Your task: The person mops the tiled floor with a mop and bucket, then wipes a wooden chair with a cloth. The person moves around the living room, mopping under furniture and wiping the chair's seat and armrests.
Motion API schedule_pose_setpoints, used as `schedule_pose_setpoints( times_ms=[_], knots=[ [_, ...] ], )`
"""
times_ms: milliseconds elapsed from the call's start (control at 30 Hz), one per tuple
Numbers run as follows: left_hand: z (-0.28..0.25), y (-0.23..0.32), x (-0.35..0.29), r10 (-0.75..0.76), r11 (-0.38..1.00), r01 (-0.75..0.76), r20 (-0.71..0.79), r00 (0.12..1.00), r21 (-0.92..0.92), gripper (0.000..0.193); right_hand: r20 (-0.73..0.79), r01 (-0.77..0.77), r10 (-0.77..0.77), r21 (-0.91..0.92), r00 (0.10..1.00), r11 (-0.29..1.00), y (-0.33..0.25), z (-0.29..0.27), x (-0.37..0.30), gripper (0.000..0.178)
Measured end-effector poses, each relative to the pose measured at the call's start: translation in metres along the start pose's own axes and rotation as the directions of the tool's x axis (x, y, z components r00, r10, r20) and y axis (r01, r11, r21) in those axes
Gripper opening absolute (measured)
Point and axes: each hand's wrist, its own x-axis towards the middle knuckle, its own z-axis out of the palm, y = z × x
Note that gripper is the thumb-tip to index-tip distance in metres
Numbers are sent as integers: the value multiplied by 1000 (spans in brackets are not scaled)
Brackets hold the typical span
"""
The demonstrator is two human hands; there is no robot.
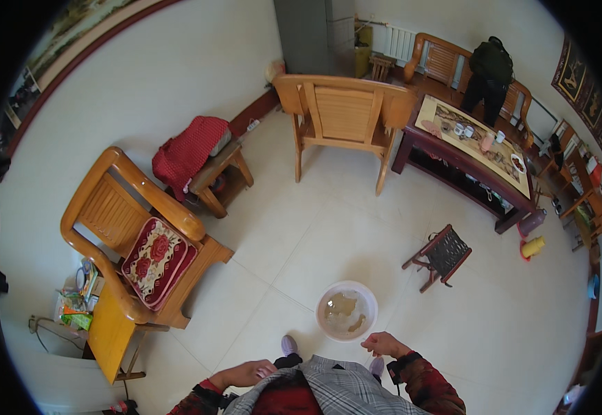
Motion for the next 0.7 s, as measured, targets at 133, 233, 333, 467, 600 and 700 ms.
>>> schedule_pose_setpoints(
  times_ms=[133, 233, 333, 467, 600, 700],
  knots=[
    [-97, -30, -44, -282, 808, 383, -276, 919, 448, 35, -90, -115, 119, 49, 989, 992, -1, 31, 30, 37],
    [-150, -39, -57, -222, 793, 418, -428, 876, 444, 34, -112, -217, 211, -43, 971, 975, 3, 39, 35, 43],
    [-186, -43, -34, -243, 948, 304, -411, 879, 90, 25, -144, -350, 330, -144, 933, 926, 6, 37, 36, 46],
    [-206, -38, 19, -236, 962, 268, -332, 913, 53, 25, -185, -452, 431, -91, 883, 887, -1, 30, 50, 42],
    [-239, -25, 55, -128, 964, 168, -193, 973, 205, 31, -194, -452, 442, -8, 876, 892, -21, 18, 94, 39],
    [-288, -13, 77, -228, 939, 284, -269, 936, 194, 31, -156, -402, 387, -77, 909, 912, -47, -2, 143, 40]
  ],
)
